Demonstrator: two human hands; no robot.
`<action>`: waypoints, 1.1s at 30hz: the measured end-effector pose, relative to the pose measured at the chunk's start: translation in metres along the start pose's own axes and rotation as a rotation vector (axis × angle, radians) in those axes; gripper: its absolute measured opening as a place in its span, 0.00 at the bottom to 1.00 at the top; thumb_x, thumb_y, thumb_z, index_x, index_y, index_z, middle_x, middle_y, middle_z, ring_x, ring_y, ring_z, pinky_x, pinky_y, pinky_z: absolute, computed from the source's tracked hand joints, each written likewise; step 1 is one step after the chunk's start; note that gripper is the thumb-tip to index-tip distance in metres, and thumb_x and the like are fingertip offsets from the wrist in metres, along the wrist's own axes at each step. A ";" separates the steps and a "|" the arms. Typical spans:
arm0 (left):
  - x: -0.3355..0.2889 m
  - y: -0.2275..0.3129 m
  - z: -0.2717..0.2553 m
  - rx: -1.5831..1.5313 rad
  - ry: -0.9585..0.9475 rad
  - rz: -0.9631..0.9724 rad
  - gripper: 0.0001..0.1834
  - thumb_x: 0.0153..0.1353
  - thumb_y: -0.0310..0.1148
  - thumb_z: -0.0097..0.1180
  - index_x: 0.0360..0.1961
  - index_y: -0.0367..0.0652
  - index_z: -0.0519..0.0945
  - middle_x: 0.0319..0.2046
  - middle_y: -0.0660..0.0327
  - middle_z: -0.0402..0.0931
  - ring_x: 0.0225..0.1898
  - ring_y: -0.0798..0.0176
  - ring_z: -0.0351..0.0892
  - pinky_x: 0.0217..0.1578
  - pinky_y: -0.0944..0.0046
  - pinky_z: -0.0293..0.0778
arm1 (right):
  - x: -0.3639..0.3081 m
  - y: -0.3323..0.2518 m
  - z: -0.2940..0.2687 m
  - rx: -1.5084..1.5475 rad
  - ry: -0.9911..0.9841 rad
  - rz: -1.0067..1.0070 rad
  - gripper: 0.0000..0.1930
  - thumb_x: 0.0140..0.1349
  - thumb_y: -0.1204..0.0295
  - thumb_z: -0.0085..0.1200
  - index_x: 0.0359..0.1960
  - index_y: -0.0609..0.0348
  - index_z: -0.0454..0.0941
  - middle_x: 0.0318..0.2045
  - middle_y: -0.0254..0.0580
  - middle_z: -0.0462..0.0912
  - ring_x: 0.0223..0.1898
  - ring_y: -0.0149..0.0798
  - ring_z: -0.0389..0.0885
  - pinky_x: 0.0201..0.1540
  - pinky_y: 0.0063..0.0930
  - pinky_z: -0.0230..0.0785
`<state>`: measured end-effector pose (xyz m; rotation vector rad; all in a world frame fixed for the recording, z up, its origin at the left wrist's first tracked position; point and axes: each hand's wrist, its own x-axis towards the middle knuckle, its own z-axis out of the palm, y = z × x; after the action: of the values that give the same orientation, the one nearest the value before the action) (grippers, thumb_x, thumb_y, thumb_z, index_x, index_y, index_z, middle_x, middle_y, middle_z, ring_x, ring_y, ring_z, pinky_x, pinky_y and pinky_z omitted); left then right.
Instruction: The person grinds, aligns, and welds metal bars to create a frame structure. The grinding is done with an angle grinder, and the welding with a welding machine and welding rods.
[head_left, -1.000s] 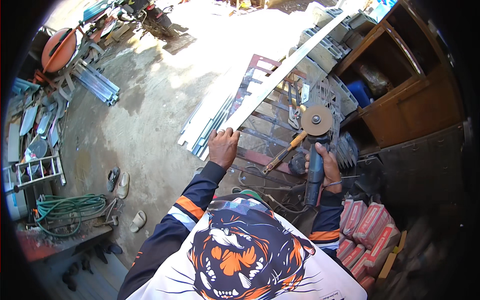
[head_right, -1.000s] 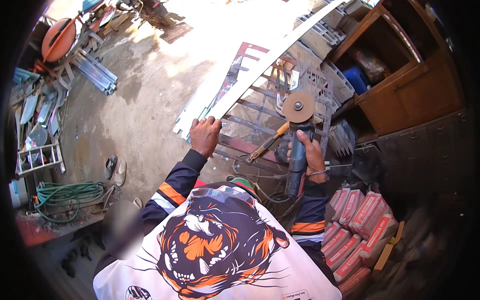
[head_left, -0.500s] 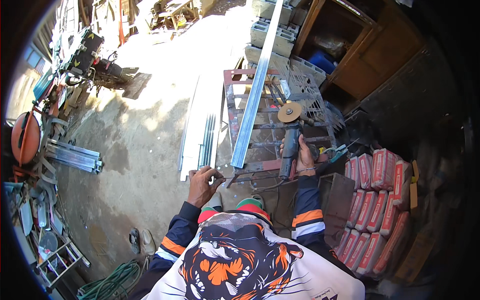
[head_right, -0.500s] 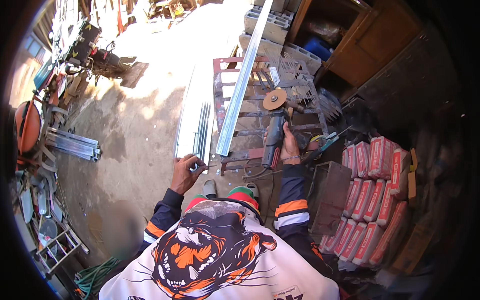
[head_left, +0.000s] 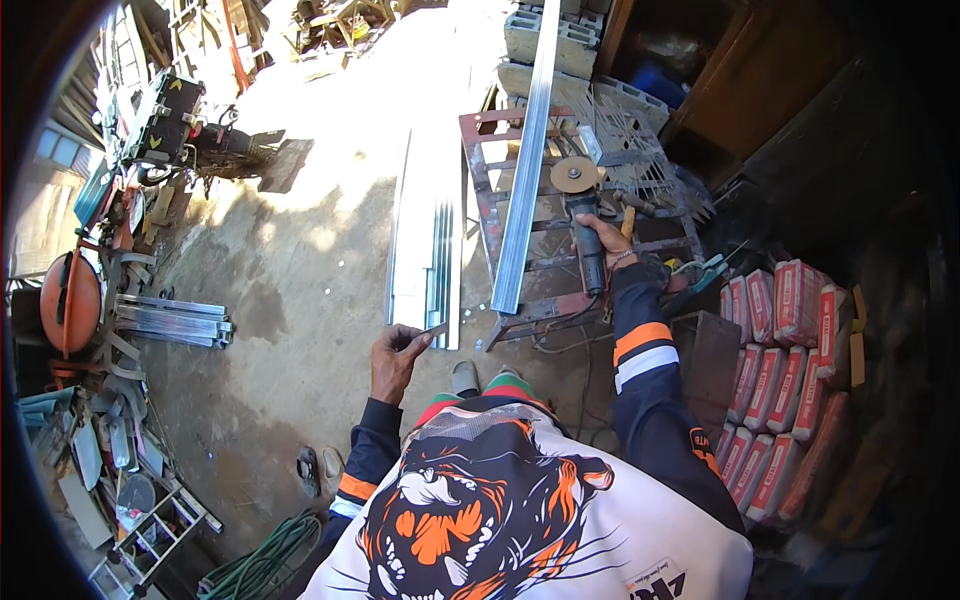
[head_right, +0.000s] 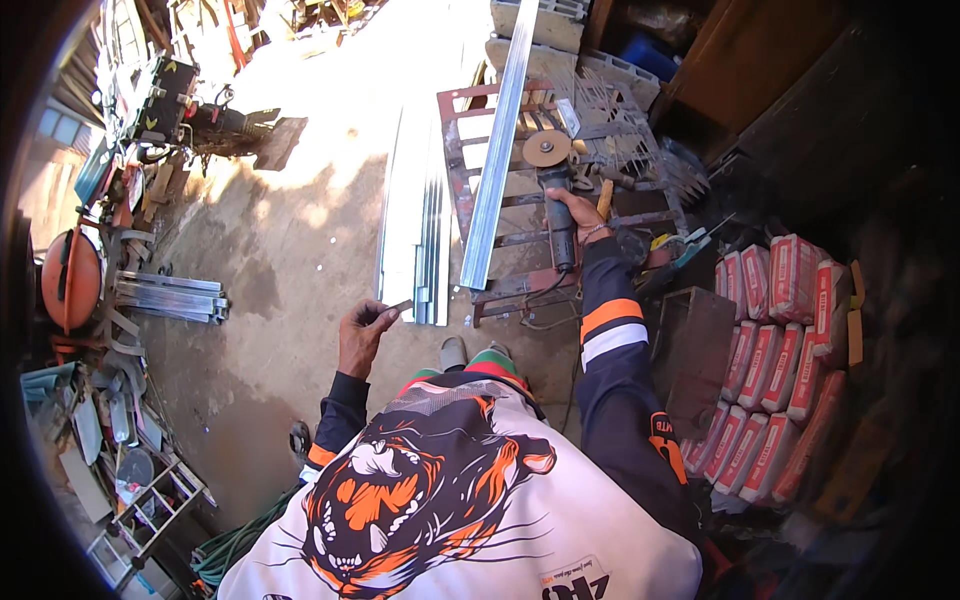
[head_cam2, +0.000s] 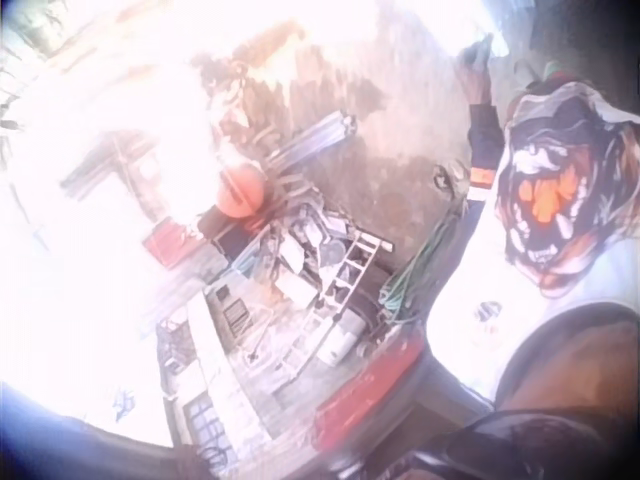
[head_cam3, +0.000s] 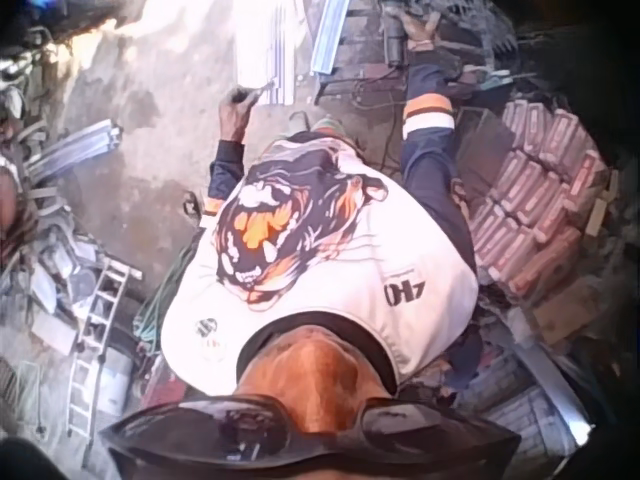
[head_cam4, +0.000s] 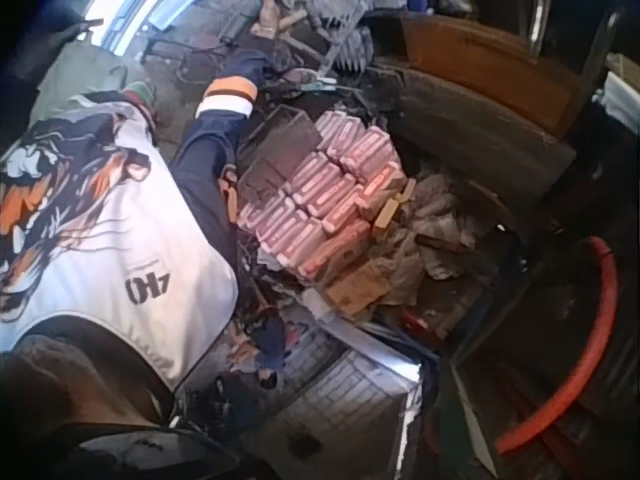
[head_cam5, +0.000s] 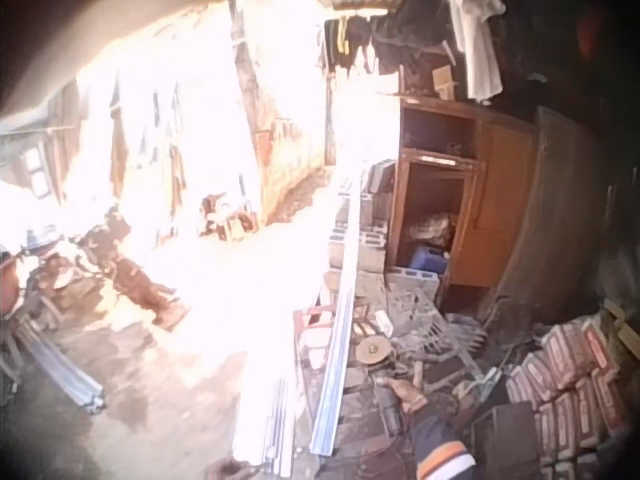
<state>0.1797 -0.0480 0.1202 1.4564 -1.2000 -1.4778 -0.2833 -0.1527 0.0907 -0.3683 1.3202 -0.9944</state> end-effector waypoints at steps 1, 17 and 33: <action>0.003 0.003 0.011 0.009 -0.037 0.009 0.07 0.63 0.28 0.69 0.35 0.37 0.82 0.30 0.69 0.80 0.32 0.76 0.74 0.35 0.73 0.70 | 0.007 0.005 0.001 0.020 -0.004 0.014 0.28 0.54 0.56 0.72 0.46 0.67 0.78 0.33 0.45 0.84 0.26 0.39 0.85 0.32 0.34 0.84; 0.032 -0.003 0.090 0.343 -0.103 0.182 0.09 0.57 0.28 0.73 0.35 0.37 0.86 0.29 0.65 0.84 0.33 0.72 0.79 0.40 0.67 0.75 | 0.033 0.026 0.026 -0.768 0.690 -0.395 0.40 0.50 0.48 0.67 0.53 0.74 0.75 0.55 0.72 0.79 0.58 0.66 0.78 0.61 0.48 0.71; 0.075 -0.004 0.089 0.750 -0.228 0.605 0.12 0.55 0.36 0.73 0.34 0.49 0.81 0.27 0.69 0.84 0.32 0.64 0.83 0.50 0.58 0.67 | -0.004 0.022 0.066 -1.132 0.855 -0.329 0.43 0.69 0.51 0.54 0.76 0.61 0.48 0.61 0.66 0.73 0.61 0.62 0.76 0.62 0.63 0.62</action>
<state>0.0847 -0.1063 0.0866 1.1836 -2.2569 -0.8079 -0.2142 -0.1568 0.0946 -1.1134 2.6297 -0.5551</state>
